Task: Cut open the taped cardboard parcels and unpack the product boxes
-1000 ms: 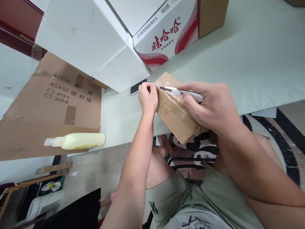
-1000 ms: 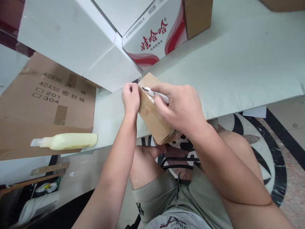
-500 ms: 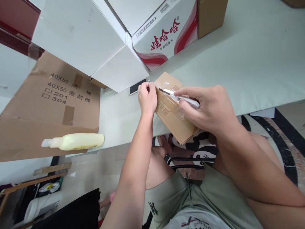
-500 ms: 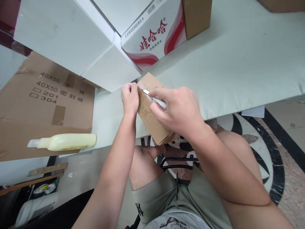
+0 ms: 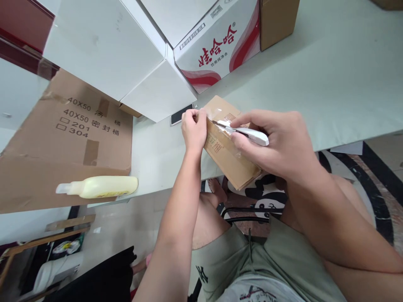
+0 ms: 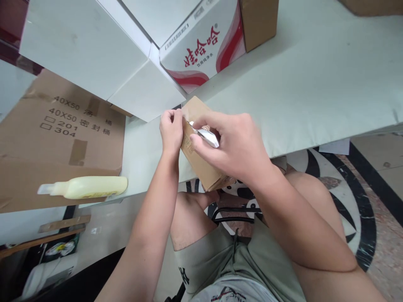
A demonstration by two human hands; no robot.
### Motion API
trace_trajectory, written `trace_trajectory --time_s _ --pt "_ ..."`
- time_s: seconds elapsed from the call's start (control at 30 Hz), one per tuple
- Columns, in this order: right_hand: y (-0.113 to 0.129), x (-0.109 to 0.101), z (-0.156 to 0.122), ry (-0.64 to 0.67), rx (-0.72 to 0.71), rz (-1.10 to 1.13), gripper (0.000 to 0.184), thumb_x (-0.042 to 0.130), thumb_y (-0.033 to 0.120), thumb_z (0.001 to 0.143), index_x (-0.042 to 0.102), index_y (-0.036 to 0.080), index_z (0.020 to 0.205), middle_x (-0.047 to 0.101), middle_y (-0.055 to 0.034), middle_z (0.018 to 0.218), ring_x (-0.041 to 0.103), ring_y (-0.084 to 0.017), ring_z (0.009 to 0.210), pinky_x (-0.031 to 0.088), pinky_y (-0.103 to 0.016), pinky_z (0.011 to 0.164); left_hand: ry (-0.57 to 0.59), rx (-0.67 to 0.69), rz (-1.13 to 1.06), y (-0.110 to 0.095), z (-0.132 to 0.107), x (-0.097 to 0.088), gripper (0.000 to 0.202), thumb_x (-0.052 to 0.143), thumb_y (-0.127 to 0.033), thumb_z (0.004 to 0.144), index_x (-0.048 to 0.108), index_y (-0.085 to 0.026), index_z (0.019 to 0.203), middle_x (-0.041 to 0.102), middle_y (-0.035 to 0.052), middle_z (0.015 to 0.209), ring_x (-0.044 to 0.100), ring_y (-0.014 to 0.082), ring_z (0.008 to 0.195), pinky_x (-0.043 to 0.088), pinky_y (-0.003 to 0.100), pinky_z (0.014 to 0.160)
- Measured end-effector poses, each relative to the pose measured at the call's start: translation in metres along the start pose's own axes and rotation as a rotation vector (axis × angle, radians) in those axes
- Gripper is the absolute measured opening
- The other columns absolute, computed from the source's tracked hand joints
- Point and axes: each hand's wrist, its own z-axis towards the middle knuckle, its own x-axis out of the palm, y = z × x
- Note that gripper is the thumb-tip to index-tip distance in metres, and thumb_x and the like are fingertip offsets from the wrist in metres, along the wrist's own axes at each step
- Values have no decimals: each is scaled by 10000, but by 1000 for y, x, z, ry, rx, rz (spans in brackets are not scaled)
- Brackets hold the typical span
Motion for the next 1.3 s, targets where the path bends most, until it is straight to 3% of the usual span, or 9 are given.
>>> trace_trajectory --time_s 0.1,0.33,0.5,0.7,0.87,1.1,1.3 --pt "-2 2 1 66 16 -32 203 651 344 855 749 223 985 675 3 692 518 -120 572 370 -266 585 6 -4 4 2 1 1 229 672 -323 958 563 -216 788 612 21 901 586 180 916 446 330 886" --pt "1 5 1 14 97 -55 229 584 359 939 743 216 1022 737 -29 798 585 -139 619 394 -274 607 13 4 -24 6 4 1 171 704 -251 904 574 -222 796 624 14 912 582 176 914 457 325 885" --pt "2 5 3 79 90 -104 262 562 360 969 749 239 1107 756 -27 824 626 -160 664 380 -276 606 13 -2 -27 7 4 2 161 683 -216 896 569 -220 782 612 6 883 565 166 878 460 322 869" --pt "-2 10 4 76 67 -146 248 590 331 931 770 275 1090 780 -36 863 642 -183 682 370 -287 593 14 35 -27 12 5 3 192 676 -283 920 552 -230 784 609 8 880 585 169 904 483 319 908" --pt "-1 10 4 100 102 -148 333 541 248 870 773 231 1109 780 -49 891 646 -190 710 418 -301 666 26 37 -7 11 6 3 199 682 -282 912 545 -227 779 607 9 882 584 170 908 477 303 892" --pt "1 4 3 40 98 -140 250 524 227 828 750 224 933 686 -20 691 535 -158 599 381 -293 617 44 -13 8 -1 1 0 218 697 -280 912 535 -220 778 591 14 902 563 175 905 439 309 863" --pt "3 3 0 -22 118 -65 207 512 224 817 710 217 881 659 -20 687 506 -146 588 378 -291 594 24 -6 32 -4 1 0 281 764 -346 868 528 -220 781 554 6 893 547 173 889 414 313 847"
